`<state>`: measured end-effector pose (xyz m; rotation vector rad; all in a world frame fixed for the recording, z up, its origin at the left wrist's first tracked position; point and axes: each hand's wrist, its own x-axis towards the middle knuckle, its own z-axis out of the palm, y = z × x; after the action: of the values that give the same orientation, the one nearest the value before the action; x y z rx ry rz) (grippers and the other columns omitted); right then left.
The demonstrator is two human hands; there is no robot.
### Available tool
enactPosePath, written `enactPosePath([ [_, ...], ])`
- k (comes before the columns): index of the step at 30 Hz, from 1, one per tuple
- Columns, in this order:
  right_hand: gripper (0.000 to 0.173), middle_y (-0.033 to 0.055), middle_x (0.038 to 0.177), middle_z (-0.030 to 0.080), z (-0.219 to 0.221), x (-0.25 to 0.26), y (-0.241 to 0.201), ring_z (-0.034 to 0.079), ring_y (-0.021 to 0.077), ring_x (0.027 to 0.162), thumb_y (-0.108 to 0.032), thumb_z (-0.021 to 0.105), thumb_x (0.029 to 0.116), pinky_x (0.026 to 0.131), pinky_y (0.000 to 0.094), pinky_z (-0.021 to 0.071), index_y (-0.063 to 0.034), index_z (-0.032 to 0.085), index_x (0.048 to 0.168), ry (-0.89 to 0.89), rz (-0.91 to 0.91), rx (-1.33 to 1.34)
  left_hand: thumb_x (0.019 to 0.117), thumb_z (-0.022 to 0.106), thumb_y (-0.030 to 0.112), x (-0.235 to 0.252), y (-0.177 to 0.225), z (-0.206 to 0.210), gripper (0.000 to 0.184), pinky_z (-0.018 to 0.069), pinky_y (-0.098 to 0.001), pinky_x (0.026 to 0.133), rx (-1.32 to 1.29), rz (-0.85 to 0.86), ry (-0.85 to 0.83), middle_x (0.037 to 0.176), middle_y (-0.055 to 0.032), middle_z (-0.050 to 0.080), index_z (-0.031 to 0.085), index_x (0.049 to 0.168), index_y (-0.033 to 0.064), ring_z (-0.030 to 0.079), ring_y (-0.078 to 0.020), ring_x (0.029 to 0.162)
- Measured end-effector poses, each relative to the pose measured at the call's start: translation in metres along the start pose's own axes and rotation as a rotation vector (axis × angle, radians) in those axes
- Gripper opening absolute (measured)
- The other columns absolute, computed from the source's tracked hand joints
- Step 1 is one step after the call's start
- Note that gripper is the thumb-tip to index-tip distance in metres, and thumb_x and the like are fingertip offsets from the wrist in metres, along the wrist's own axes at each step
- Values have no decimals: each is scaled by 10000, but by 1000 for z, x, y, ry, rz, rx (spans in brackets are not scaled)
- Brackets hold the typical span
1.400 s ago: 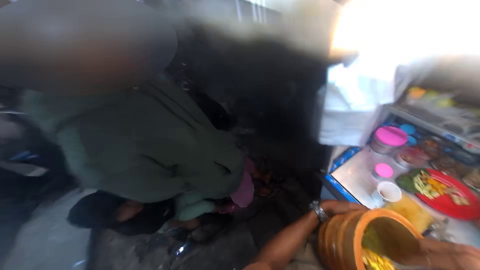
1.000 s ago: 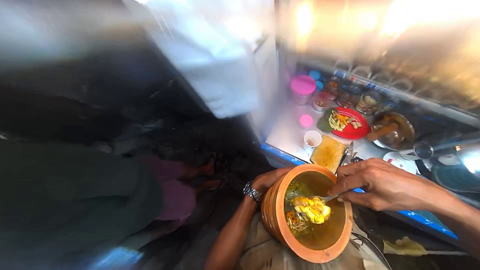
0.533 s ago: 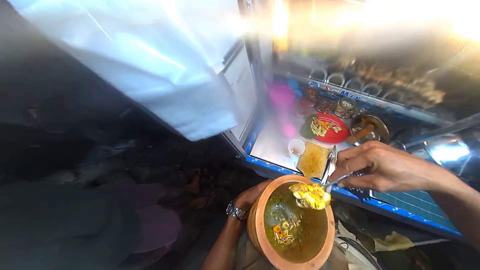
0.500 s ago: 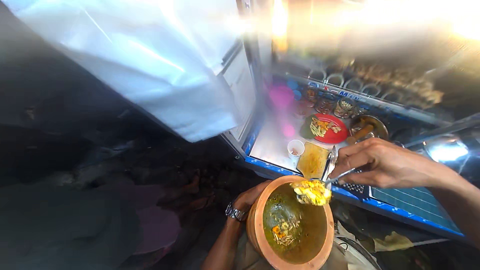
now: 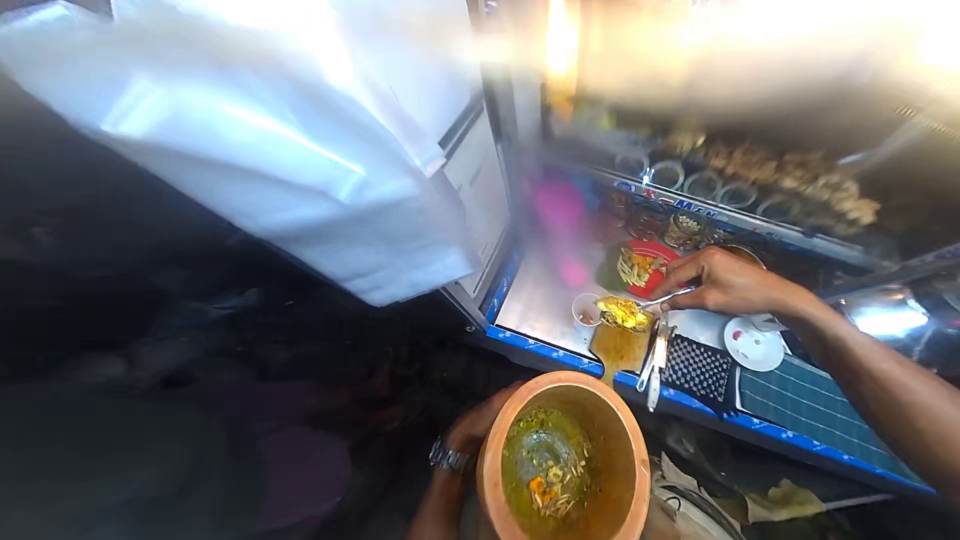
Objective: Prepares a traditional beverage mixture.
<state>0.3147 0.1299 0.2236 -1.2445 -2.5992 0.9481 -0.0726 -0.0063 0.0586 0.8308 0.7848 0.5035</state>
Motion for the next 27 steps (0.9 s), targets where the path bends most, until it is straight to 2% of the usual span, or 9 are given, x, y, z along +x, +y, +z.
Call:
enactPosePath([
  [2,130,-61,938,751,11,8,16,680,46,848,-162,779,884,771,298,576,-202,827,998,-3,50,31,1076,322,348,-1,-1,2,431,551,-240,931,-13,-30,66,1142,19,709,626,1294,134,661,-33,1044],
  [4,111,-46,913,748,23,16,35,661,61,765,-162,780,895,700,320,566,-195,826,990,-2,96,48,1080,321,360,-5,-3,-1,449,545,-264,954,-17,-27,75,1174,0,704,624,1315,127,657,-56,1071],
  [6,113,-41,893,749,37,24,53,665,86,764,-174,775,902,739,378,562,-199,827,999,-27,151,50,1077,313,344,-14,4,5,440,551,-254,934,-24,-10,102,1136,7,717,650,1263,131,667,-49,1047],
  [8,116,-24,893,752,49,31,68,682,114,808,-205,768,922,802,422,563,-200,822,1025,-85,219,51,1075,329,320,-23,13,14,412,550,-221,900,3,-9,175,1082,23,724,669,1209,130,670,-25,1006],
  [11,141,-5,899,759,67,43,91,692,139,842,-252,742,945,845,462,548,-205,815,1057,-158,279,33,1079,337,361,-14,-6,-4,448,536,-260,959,30,-44,135,1177,-10,698,611,1322,104,652,-56,1074],
  [16,183,27,949,762,88,58,114,699,187,898,-260,706,962,875,497,536,-204,803,1107,-242,347,33,1082,321,344,-14,-3,0,435,545,-241,936,-1,-53,147,1133,3,709,629,1281,111,661,-37,1035],
  [19,191,42,956,757,100,70,124,692,197,905,-249,697,968,881,494,529,-191,795,1122,-273,375,40,1082,331,350,-14,-12,-7,438,540,-255,953,8,-39,145,1166,-11,703,619,1304,106,659,-52,1056],
  [24,197,64,1028,766,114,92,130,705,258,998,-260,687,974,922,554,519,-194,792,1127,-345,409,-42,1076,335,315,-16,2,6,404,533,-243,945,11,-110,260,1120,2,708,654,1239,127,659,-47,1033],
  [27,212,66,1091,765,122,105,124,702,303,1063,-287,653,986,937,602,513,-210,794,1124,-418,413,-196,1074,356,324,-15,-6,-1,423,535,-267,970,14,-47,191,1172,-26,705,629,1300,94,659,-69,1074],
])
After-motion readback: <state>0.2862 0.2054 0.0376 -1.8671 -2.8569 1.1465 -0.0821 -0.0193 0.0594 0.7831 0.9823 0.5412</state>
